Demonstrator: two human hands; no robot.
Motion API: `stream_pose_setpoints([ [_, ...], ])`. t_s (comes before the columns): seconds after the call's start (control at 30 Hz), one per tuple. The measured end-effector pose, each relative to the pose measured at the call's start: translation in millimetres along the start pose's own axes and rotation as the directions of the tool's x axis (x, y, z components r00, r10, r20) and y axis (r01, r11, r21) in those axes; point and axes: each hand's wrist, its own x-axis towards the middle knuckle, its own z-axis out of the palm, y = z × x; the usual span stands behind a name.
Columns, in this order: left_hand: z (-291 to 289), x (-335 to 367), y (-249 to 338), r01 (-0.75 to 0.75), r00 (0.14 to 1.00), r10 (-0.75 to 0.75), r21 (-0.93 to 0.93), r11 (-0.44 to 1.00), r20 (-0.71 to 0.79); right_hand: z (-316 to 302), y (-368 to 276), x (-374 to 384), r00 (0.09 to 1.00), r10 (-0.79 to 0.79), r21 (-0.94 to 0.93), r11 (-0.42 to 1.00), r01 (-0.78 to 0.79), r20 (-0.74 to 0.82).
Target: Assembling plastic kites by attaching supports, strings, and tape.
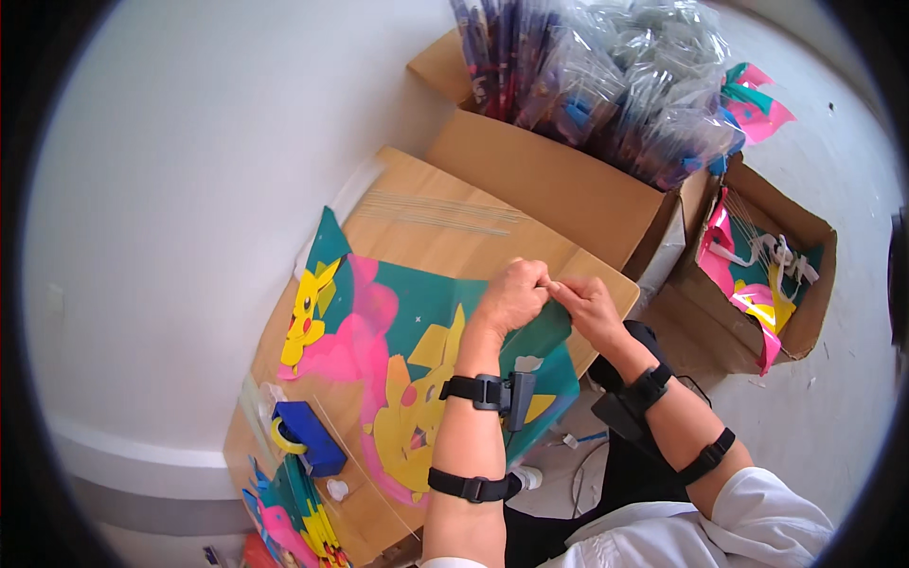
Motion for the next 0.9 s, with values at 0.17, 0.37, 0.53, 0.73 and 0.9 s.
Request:
stream_pose_setpoints([
  [0.17, 8, -37, 33, -0.022, 0.861, 0.241, 0.441, 0.897, -0.447, 9, 1, -28, 0.957, 0.270, 0.367, 0.884, -0.291, 0.109],
  [0.37, 53, -159, 43, 0.333, 0.820, -0.223, 0.123, 0.935, -0.526, -3, 13, -90, 0.723, 0.482, -0.072, 0.852, -0.519, 0.495],
  [0.53, 91, -243, 81, 0.396, 0.746, -0.145, 0.258, 0.881, -0.650, 34, 6, -122, 0.575, 0.552, 0.438, 0.373, -0.818, 0.604],
  [0.73, 87, -291, 42, 0.409, 0.557, -0.406, -0.186, 0.893, -0.724, 30, 10, -131, 0.628, 0.302, 0.349, 0.624, -0.699, 0.718],
  [0.9, 23, -295, 19, 0.253, 0.695, -0.450, -0.395, 0.883, -0.561, 9, 18, -98, 0.998, 0.002, 0.543, 0.839, -0.038, 0.065],
])
